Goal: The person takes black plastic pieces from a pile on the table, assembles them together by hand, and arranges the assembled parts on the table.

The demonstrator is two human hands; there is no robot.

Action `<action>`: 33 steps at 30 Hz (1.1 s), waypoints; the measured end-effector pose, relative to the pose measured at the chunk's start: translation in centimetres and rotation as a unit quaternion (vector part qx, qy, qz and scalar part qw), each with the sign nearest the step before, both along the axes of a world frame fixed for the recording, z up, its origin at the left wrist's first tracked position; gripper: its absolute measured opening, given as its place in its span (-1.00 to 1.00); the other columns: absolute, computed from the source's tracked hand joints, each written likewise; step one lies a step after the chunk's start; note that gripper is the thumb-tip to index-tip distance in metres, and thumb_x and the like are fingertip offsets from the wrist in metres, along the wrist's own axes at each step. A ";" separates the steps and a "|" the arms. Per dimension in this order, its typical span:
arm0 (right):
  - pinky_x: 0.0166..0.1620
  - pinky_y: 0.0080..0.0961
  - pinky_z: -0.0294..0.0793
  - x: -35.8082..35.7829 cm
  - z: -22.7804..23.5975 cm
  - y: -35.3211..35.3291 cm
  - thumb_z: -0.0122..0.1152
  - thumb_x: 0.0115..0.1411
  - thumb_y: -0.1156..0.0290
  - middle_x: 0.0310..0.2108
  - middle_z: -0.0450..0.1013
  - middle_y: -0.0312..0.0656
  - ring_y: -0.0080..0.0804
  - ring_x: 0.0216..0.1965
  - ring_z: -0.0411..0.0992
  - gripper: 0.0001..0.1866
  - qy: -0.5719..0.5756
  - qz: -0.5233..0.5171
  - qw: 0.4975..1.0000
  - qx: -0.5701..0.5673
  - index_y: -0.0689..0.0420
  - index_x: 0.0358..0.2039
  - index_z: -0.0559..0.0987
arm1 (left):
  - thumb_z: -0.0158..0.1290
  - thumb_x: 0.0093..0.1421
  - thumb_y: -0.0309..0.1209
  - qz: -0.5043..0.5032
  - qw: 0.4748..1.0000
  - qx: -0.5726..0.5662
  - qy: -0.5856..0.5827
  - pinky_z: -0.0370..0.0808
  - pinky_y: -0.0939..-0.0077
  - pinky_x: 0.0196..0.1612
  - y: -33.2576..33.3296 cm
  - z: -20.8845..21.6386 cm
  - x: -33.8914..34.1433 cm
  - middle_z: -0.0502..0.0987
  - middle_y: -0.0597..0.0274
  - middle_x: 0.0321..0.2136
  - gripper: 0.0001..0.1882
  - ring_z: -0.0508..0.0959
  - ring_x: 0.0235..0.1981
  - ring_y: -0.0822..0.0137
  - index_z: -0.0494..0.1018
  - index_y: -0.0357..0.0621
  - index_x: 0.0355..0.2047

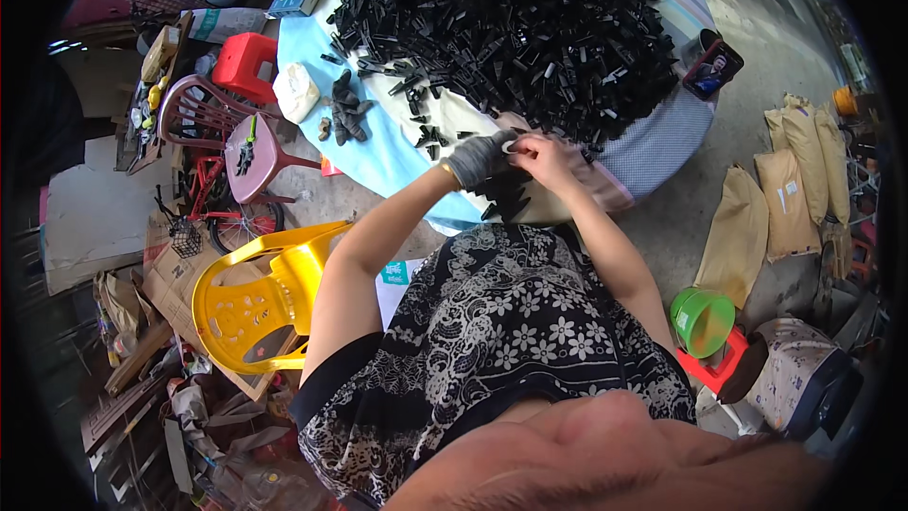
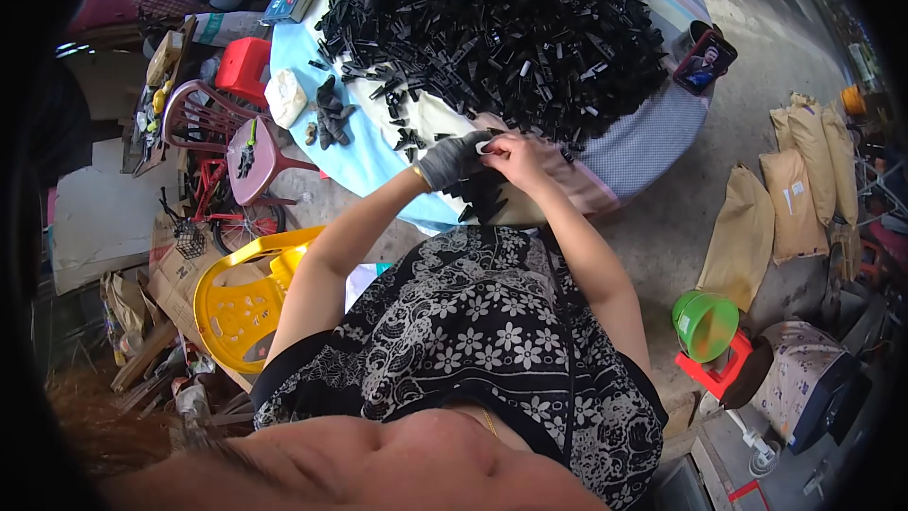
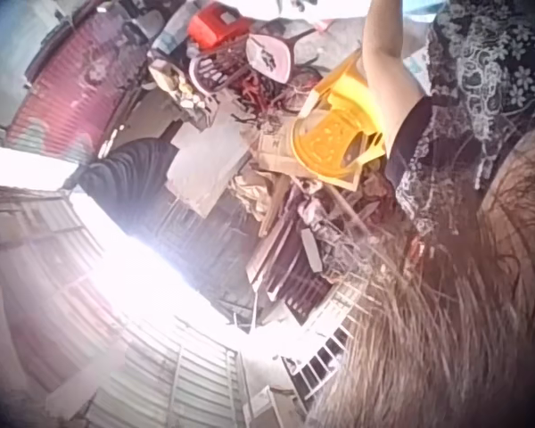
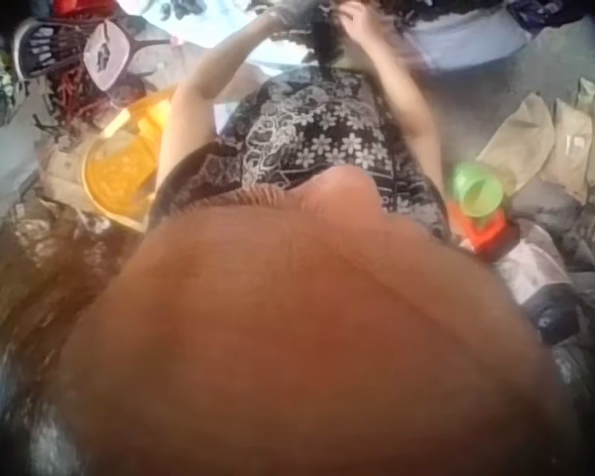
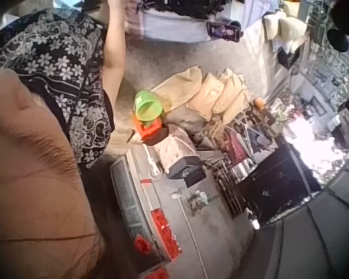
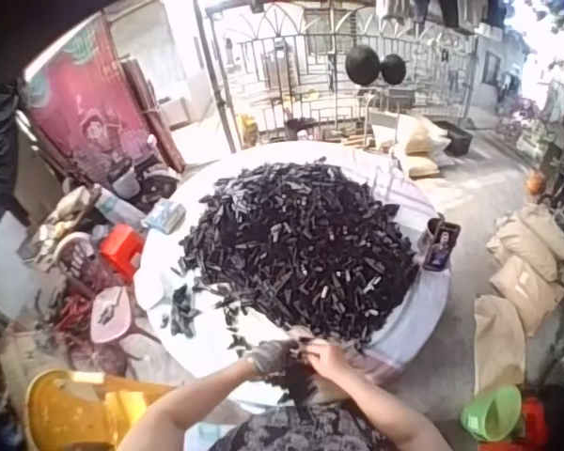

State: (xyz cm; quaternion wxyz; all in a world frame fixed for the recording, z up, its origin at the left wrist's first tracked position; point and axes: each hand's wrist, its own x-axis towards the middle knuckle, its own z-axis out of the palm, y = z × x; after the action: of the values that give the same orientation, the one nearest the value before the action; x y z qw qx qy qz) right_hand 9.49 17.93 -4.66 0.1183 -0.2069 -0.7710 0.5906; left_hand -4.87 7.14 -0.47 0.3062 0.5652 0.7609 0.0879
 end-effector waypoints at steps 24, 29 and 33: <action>-0.24 -0.28 0.43 -2.5 -0.5 0.5 0.07 0.04 0.43 -0.37 0.35 -0.16 -0.15 -0.28 0.39 -0.74 -0.113 -0.018 0.891 0.439 0.05 -0.20 0.51 | -0.14 0.11 -0.34 -0.038 0.911 0.101 0.397 0.32 0.10 -0.08 7.4 0.5 -6.4 0.35 0.10 -0.06 -0.62 0.32 0.02 0.04 0.35 0.11 -0.02; -0.24 -0.29 0.44 -1.2 -1.2 0.0 0.09 0.01 0.44 -0.39 0.39 -0.14 -0.17 -0.31 0.40 -0.83 -0.072 -0.035 0.899 0.430 0.06 -0.33 0.55 | -0.06 0.07 -0.31 -0.037 0.923 0.131 0.361 0.31 0.13 -0.10 5.8 0.1 -6.7 0.48 0.23 -0.28 -0.78 0.41 -0.12 0.13 0.38 0.04 -0.24; -0.29 -0.28 0.44 -0.9 -0.3 0.0 0.11 -0.01 0.43 -0.45 0.44 -0.13 -0.16 -0.38 0.44 -0.87 -0.098 -0.022 0.906 0.412 0.10 -0.40 0.54 | -0.01 0.05 -0.29 -0.038 0.925 0.228 0.302 0.35 0.25 -0.14 3.8 0.6 -5.5 0.47 0.22 -0.30 -0.74 0.41 -0.19 0.15 0.40 0.07 -0.21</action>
State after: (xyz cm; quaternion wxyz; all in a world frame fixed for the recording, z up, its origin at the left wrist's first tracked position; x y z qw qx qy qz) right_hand 8.61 17.97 -4.93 0.1298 -0.2131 -0.9486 0.1949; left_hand -10.42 10.98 0.11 -0.0724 0.6478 0.7549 0.0729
